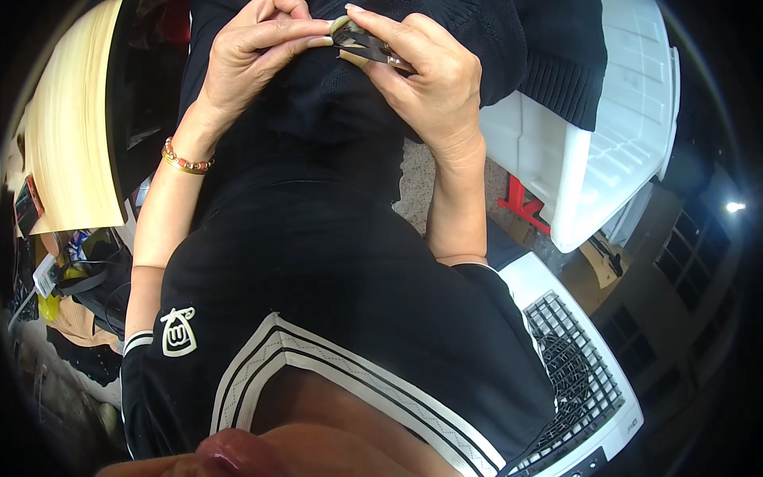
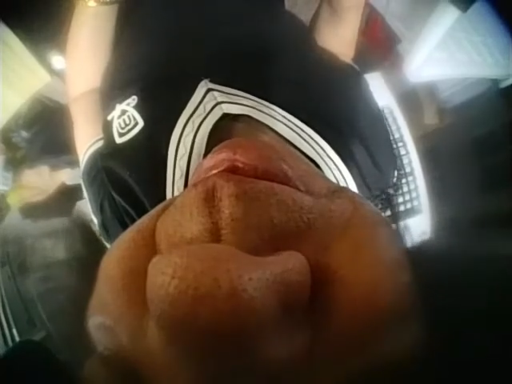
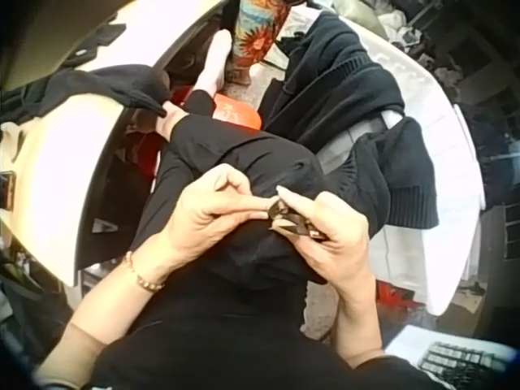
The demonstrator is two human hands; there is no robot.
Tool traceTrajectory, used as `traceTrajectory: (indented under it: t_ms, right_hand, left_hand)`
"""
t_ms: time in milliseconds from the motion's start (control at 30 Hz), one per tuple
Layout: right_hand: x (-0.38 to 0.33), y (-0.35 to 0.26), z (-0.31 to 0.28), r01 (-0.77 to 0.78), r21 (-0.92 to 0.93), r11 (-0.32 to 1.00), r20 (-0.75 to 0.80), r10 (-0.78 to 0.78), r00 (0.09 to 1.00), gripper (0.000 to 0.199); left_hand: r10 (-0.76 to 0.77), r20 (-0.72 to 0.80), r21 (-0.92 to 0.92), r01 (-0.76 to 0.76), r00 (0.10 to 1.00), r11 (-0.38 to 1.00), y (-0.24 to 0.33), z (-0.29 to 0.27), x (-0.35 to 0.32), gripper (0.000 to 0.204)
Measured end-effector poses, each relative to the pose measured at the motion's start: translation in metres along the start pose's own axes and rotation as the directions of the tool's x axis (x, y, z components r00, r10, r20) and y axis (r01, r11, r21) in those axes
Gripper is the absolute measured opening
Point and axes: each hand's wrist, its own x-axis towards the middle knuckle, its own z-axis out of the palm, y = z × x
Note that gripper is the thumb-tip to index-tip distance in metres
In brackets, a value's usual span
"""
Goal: Trimming loose threads from buttons on a black garment using small snips.
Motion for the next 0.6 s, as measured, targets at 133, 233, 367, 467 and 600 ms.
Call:
traceTrajectory:
  t_ms: [133, 233, 367, 467, 600]
  right_hand:
    - [-0.005, 0.0, -0.003, -0.082, -0.03, 0.996, 0.009, 0.082, 0.997, 0.046]
    - [-0.002, 0.0, 0.001, -0.051, -0.015, 0.999, -0.007, 0.051, 0.999, 0.045]
    - [-0.003, 0.0, 0.008, -0.1, 0.015, 0.995, -0.074, 0.101, 0.992, 0.039]
    - [-0.015, 0.019, 0.016, 0.038, 0.042, 0.998, -0.151, -0.031, 0.988, 0.038]
    - [-0.021, 0.029, 0.02, 0.062, -0.067, 0.996, -0.164, -0.073, 0.984, 0.038]
  left_hand:
    - [-0.269, 0.072, 0.208, 0.249, 0.961, 0.946, 0.03, 0.002, 0.016, 0.029]
    - [-0.29, 0.064, 0.214, 0.27, 0.955, 0.939, 0.018, -0.002, 0.011, 0.03]
    - [-0.009, -0.057, 0.081, 0.014, 0.998, 0.997, 0.0, 0.004, 0.003, 0.025]
    - [0.082, -0.129, 0.149, -0.062, 0.988, 0.987, -0.001, 0.015, 0.005, 0.02]
    - [0.203, -0.221, 0.206, -0.158, 0.954, 0.966, -0.007, 0.02, 0.003, 0.015]
